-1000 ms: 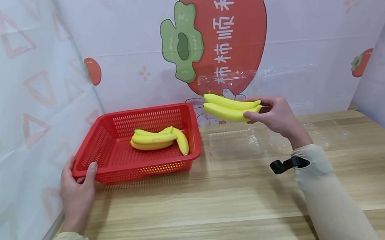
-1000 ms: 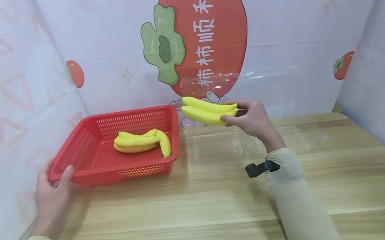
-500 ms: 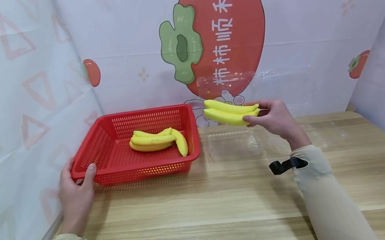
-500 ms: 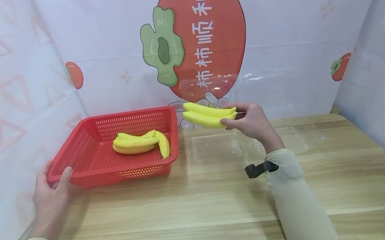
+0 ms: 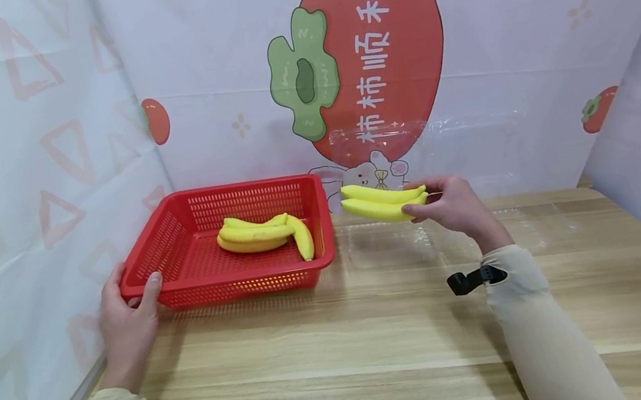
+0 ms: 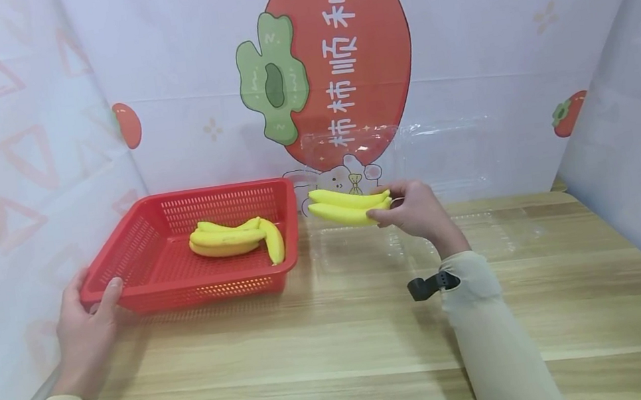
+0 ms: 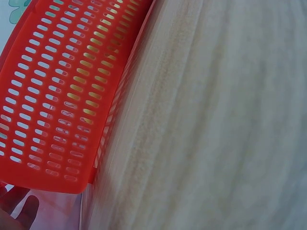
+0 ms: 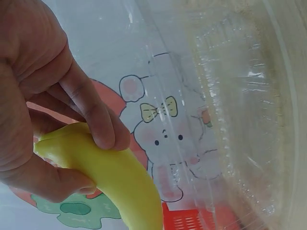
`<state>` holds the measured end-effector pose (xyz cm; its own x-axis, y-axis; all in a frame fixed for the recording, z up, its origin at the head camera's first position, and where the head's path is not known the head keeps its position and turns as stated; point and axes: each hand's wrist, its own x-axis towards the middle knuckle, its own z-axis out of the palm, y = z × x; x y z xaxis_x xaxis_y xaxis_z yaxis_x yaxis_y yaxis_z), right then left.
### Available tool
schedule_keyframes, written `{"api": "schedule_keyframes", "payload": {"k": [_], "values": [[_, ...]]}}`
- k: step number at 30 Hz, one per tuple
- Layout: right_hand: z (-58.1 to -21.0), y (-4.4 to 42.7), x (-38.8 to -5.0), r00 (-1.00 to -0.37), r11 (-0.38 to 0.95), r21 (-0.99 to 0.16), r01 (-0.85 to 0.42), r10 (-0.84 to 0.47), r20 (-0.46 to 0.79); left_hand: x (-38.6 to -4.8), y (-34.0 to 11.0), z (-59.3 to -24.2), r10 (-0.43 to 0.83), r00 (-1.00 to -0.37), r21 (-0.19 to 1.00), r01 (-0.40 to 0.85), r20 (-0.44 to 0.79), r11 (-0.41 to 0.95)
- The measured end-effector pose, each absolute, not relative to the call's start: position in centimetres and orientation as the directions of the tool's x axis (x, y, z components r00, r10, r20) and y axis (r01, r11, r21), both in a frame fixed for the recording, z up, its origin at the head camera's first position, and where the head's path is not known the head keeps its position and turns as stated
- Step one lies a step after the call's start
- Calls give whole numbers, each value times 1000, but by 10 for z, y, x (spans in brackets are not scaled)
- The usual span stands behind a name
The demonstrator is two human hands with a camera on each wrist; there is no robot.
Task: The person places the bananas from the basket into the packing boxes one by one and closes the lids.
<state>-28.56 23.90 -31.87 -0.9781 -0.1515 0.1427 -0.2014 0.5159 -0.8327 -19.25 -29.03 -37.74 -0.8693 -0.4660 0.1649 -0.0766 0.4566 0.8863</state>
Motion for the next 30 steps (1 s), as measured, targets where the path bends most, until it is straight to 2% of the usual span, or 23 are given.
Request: {"api": "schedule_keyframes", "payload": {"k": [30], "values": [[-351,235,-302,-985,685,-721,-101,-172,-25,-191,-290,-377,-461,-875,890,-85,149,449]]}}
